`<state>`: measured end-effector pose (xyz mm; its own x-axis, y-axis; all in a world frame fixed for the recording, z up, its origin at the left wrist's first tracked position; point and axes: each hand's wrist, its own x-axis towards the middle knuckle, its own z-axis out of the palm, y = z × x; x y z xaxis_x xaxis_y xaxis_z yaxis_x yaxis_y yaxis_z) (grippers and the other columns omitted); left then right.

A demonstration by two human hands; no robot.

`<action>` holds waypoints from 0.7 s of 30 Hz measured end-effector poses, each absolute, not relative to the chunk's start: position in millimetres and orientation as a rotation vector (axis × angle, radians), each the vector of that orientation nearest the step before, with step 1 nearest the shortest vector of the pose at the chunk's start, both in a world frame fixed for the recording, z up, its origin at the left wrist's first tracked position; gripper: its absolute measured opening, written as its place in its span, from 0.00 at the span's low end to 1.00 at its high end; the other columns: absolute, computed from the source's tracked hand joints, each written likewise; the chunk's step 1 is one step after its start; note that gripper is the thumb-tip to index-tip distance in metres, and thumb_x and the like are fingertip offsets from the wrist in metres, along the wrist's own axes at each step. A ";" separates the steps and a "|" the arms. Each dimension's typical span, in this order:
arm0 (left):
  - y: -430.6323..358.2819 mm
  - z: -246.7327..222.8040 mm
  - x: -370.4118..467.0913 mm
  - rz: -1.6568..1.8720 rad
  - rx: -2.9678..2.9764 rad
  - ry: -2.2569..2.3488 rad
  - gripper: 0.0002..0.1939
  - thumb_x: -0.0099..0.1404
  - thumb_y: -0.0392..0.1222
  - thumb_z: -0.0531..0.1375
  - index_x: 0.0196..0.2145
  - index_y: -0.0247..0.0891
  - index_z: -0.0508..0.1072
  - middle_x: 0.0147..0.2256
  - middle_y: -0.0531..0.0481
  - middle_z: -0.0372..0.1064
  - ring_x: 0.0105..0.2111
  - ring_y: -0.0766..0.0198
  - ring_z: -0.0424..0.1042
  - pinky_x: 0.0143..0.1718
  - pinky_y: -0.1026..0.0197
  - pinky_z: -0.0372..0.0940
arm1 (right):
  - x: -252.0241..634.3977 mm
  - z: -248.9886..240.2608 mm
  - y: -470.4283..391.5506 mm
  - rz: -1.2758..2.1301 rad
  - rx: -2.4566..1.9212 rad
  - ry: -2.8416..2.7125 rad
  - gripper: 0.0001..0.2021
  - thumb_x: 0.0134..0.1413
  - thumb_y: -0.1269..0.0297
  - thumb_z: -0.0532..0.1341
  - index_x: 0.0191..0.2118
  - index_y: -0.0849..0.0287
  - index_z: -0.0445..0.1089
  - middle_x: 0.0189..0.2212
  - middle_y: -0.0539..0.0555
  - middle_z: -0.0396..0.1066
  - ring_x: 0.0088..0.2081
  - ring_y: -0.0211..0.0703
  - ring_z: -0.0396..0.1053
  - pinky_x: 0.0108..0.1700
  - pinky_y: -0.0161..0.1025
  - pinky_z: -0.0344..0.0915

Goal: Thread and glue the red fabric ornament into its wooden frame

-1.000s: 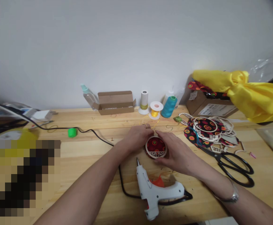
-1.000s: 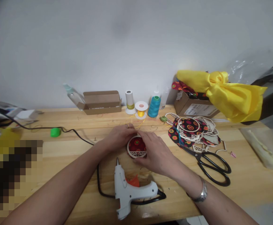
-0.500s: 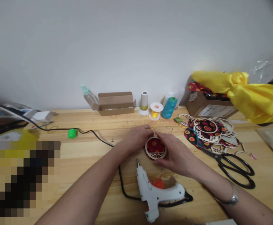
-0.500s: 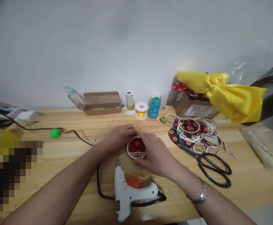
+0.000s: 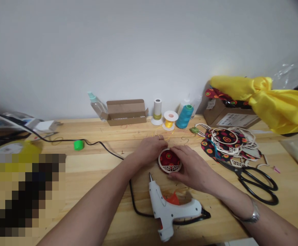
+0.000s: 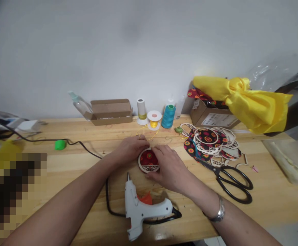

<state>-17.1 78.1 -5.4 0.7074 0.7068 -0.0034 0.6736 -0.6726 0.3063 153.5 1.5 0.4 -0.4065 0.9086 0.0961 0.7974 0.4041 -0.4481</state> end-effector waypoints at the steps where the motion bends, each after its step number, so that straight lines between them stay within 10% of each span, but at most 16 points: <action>1: 78.6 -6.8 -17.4 0.179 2.665 1.076 0.11 0.63 0.40 0.49 0.33 0.41 0.71 0.36 0.50 0.67 0.34 0.62 0.66 0.34 0.62 0.59 | 153.6 0.2 1.3 0.472 -1.479 -2.350 0.30 0.38 0.59 0.66 0.50 0.59 0.60 0.45 0.58 0.63 0.47 0.51 0.59 0.48 0.48 0.58; 21: 77.0 -4.2 -19.8 0.248 2.710 1.041 0.10 0.62 0.39 0.50 0.32 0.41 0.71 0.33 0.51 0.68 0.33 0.63 0.67 0.33 0.63 0.59 | 149.3 6.2 8.6 0.360 -1.569 -2.491 0.31 0.33 0.52 0.67 0.46 0.59 0.62 0.42 0.57 0.64 0.44 0.51 0.59 0.44 0.46 0.58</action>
